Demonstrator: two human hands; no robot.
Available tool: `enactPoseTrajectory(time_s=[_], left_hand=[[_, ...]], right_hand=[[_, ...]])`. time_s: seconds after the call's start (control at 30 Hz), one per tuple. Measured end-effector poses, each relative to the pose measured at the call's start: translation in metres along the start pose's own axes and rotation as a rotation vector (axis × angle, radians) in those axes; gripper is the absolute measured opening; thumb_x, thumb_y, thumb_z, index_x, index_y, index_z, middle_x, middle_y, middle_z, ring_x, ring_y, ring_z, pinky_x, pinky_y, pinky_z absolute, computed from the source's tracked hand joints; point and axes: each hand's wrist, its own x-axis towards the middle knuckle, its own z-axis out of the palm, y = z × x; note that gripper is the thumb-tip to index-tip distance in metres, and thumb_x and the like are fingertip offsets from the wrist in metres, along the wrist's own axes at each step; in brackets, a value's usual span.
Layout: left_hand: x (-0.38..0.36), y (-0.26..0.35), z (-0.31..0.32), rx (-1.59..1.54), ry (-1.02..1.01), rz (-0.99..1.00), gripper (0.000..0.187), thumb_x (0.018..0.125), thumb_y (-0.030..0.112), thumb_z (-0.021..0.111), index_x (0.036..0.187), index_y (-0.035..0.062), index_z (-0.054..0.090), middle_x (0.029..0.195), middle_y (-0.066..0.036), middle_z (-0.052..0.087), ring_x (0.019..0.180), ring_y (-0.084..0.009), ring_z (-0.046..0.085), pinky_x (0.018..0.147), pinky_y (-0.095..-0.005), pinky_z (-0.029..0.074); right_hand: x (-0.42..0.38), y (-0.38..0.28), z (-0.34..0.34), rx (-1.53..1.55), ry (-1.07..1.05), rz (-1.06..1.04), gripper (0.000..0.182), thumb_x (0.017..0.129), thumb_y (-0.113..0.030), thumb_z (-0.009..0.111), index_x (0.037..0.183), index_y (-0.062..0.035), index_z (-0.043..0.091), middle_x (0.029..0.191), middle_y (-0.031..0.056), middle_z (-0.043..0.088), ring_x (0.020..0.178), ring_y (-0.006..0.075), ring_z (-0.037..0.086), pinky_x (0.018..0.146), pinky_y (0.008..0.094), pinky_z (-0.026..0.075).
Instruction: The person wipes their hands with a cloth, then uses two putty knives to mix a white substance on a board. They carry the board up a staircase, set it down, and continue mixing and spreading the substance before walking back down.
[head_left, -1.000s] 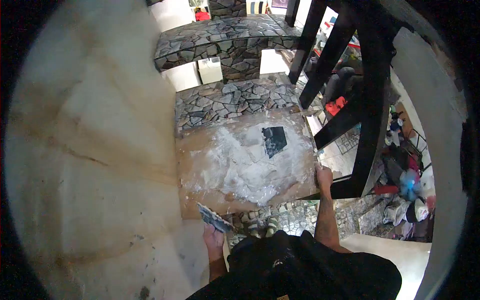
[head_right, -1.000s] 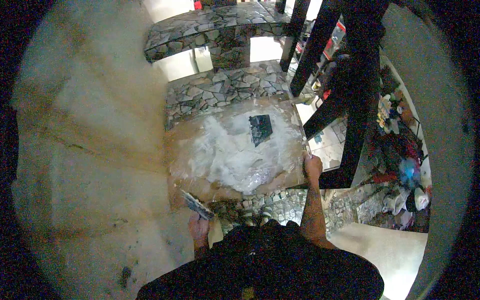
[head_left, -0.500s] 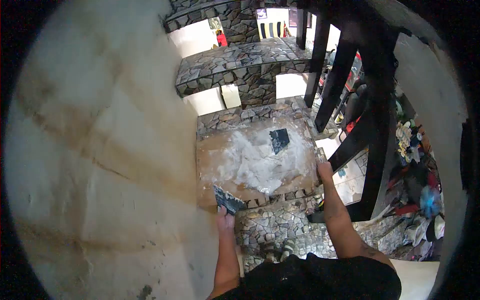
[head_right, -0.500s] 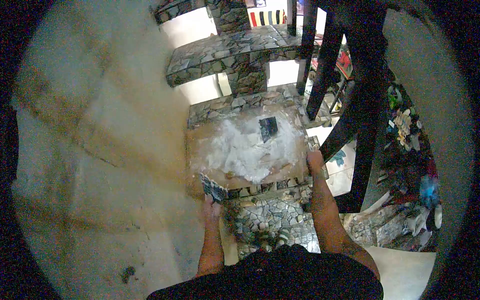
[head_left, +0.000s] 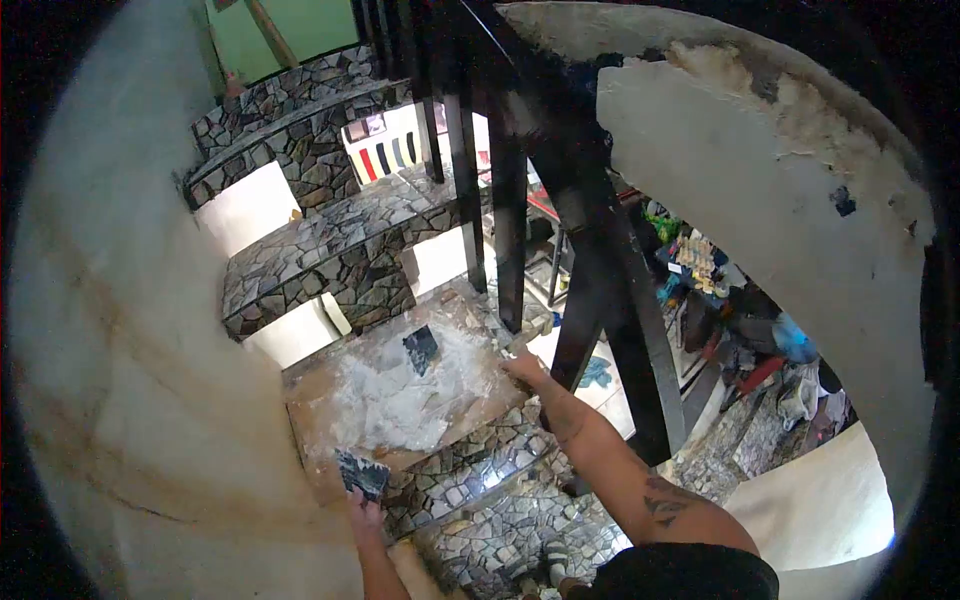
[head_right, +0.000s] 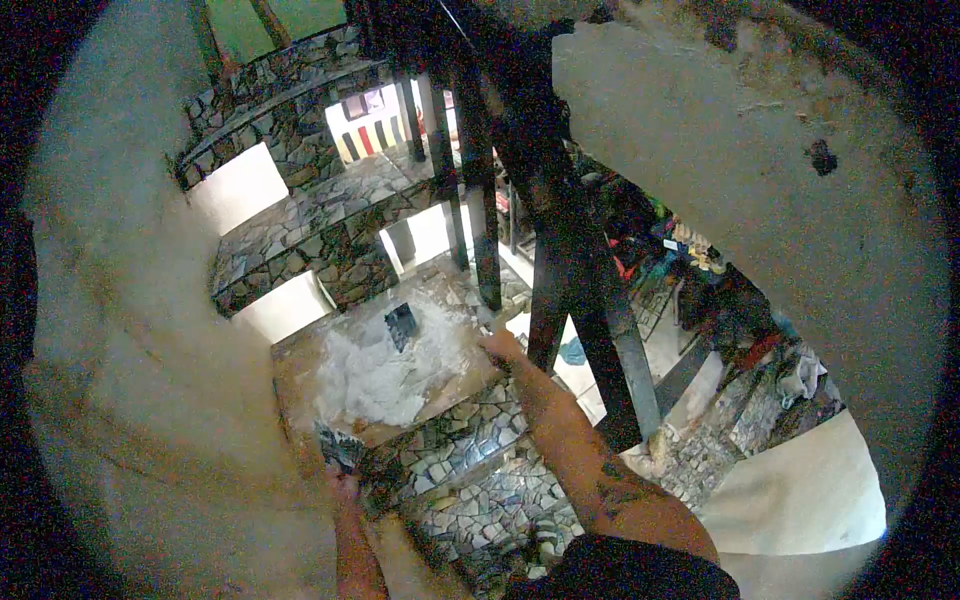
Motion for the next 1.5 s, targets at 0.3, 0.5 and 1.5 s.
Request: enactPoseTrajectory(time_s=[0.3, 0.5, 1.5], left_hand=[[-0.133, 0.03, 0.034, 0.813, -0.046, -0.007, 0.022, 0.087, 0.022, 0.052, 0.102, 0.0062, 0.053, 0.09, -0.003, 0.055, 0.078, -0.0168, 0.053, 0.067, -0.0315, 0.044], [-0.21, 0.027, 0.106, 0.755, 0.029, -0.221, 0.021, 0.087, 0.021, 0.055, 0.103, 0.0072, 0.053, 0.092, -0.004, 0.058, 0.079, -0.0164, 0.057, 0.064, -0.0313, 0.047], [-0.022, 0.102, 0.386, 0.858, 0.182, 0.394, 0.018, 0.07, 0.006, 0.068, 0.087, 0.0001, 0.062, 0.076, -0.003, 0.061, 0.062, -0.0104, 0.054, 0.056, -0.0224, 0.043]], right_hand=[[-0.287, 0.037, -0.037, -0.036, -0.266, -0.449, 0.037, 0.077, -0.028, 0.063, 0.1, 0.0002, 0.052, 0.09, 0.0166, 0.058, 0.083, 0.029, 0.057, 0.072, 0.0377, 0.045], [-0.457, 0.36, -0.054, -0.373, -0.676, -0.215, 0.047, 0.073, -0.041, 0.061, 0.098, -0.002, 0.06, 0.098, 0.02, 0.061, 0.091, 0.0343, 0.059, 0.079, 0.0436, 0.047], [-0.265, 0.154, -0.013, -0.183, -0.76, -0.289, 0.058, 0.075, -0.039, 0.063, 0.114, 0.0037, 0.053, 0.108, 0.025, 0.058, 0.1, 0.0394, 0.056, 0.088, 0.042, 0.044]])
